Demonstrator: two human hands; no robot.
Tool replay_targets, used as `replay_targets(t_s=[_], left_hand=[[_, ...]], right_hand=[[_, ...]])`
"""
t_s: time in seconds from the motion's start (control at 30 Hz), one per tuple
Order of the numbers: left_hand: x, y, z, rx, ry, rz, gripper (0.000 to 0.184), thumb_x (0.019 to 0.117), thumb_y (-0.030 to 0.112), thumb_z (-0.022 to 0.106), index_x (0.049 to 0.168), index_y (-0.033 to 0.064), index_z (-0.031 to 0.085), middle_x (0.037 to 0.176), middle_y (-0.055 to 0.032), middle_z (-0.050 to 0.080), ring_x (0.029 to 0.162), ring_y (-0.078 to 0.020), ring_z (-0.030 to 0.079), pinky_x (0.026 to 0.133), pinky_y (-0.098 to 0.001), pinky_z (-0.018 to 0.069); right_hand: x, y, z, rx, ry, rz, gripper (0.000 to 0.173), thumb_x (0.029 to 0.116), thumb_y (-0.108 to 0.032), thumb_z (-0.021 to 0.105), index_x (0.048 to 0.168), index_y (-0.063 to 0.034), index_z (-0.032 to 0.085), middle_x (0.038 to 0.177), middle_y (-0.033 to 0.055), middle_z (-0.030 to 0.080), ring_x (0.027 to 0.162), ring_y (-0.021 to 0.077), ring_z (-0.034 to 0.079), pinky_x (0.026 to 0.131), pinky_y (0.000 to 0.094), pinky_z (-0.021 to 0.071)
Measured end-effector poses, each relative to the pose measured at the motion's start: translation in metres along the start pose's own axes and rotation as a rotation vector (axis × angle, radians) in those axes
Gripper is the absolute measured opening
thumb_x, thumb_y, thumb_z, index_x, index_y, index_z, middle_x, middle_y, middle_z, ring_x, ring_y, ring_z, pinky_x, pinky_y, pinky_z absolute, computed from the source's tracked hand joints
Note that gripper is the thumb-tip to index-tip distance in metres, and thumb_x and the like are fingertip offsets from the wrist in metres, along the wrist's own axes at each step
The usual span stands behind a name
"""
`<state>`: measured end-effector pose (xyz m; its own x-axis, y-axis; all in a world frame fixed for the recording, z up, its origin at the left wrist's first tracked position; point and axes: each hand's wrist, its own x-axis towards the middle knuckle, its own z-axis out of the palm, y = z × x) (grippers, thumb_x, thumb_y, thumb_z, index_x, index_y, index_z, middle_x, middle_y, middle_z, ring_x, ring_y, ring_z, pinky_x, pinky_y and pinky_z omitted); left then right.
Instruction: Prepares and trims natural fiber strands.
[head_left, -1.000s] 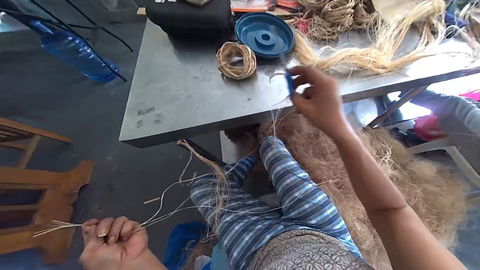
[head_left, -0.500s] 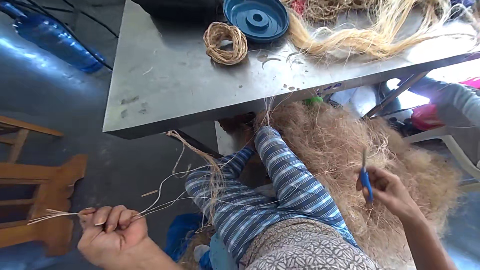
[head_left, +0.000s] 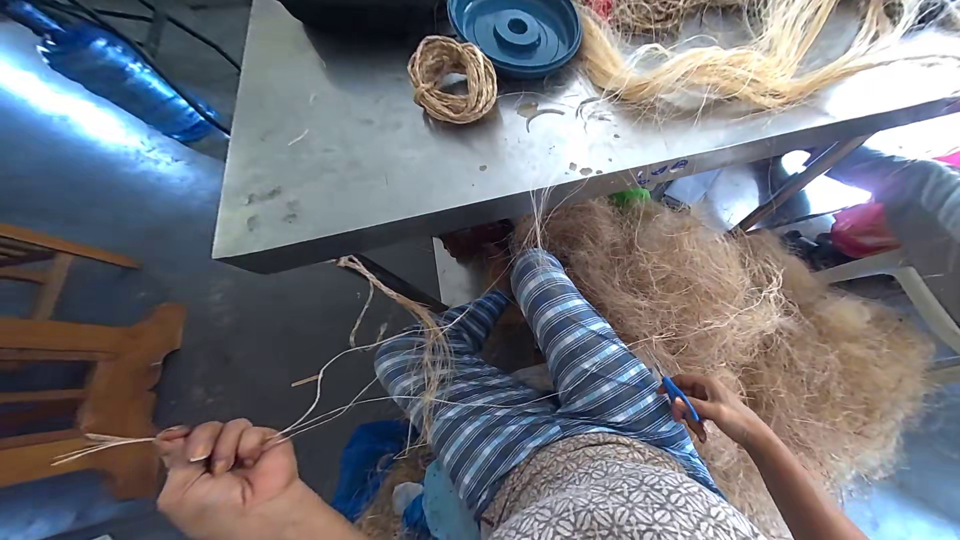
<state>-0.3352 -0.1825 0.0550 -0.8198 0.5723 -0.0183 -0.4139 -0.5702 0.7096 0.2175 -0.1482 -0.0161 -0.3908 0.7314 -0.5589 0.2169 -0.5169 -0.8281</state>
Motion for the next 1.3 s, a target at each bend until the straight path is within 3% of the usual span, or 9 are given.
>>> replay_targets(t_s=[0.3,0.87,0.97,1.13,1.3], left_hand=[[-0.007,0.002,-0.006,0.026,0.036,0.01,0.047,0.1118,0.019,0.009,0.091,0.0128,0.05,0.056,0.0092,0.051,0.041,0.0024,0.044,0.04,-0.0104,0.0387],[-0.008,0.004,-0.016,0.084,0.107,-0.001,0.046,0.1117,0.017,0.008,0.09,0.014,0.049,0.054,0.0109,0.048,0.04,0.0044,0.042,0.039,-0.0089,0.0363],[-0.006,0.008,-0.017,0.098,0.091,0.02,0.047,0.1115,0.016,0.008,0.09,0.013,0.05,0.055,0.0106,0.049,0.04,0.0042,0.043,0.04,-0.009,0.0372],[-0.006,0.007,-0.014,0.111,0.063,-0.003,0.046,0.1116,0.016,0.008,0.091,0.0139,0.05,0.056,0.0108,0.05,0.041,0.004,0.043,0.041,-0.0089,0.0382],[-0.012,0.004,-0.015,0.104,0.103,-0.006,0.048,0.1123,0.019,0.007,0.092,0.014,0.05,0.056,0.0113,0.049,0.041,0.0046,0.043,0.04,-0.0088,0.0374]], right_hand=[[0.018,0.007,0.008,0.178,0.092,-0.123,0.032,0.0942,-0.02,0.056,0.12,-0.0026,0.064,0.073,-0.0037,0.069,0.047,0.0046,0.056,0.043,0.0215,0.0489],[0.023,0.012,0.015,0.2,0.209,-0.108,0.023,0.0994,-0.008,0.055,0.118,0.0002,0.066,0.068,-0.003,0.066,0.042,0.0029,0.049,0.039,0.0193,0.0436],[0.025,0.014,0.018,0.242,0.138,-0.128,0.025,0.0985,-0.012,0.057,0.119,-0.0005,0.065,0.07,-0.0018,0.068,0.044,0.0051,0.054,0.041,0.0218,0.0486],[0.029,0.013,0.012,0.291,0.075,-0.181,0.036,0.0964,-0.038,0.058,0.113,-0.0073,0.067,0.072,-0.0043,0.069,0.045,0.0065,0.057,0.043,0.0247,0.0521],[0.036,0.008,0.013,0.27,0.098,-0.161,0.032,0.0965,-0.03,0.055,0.113,-0.0049,0.067,0.068,-0.0054,0.066,0.043,0.0047,0.053,0.04,0.0224,0.0482]])
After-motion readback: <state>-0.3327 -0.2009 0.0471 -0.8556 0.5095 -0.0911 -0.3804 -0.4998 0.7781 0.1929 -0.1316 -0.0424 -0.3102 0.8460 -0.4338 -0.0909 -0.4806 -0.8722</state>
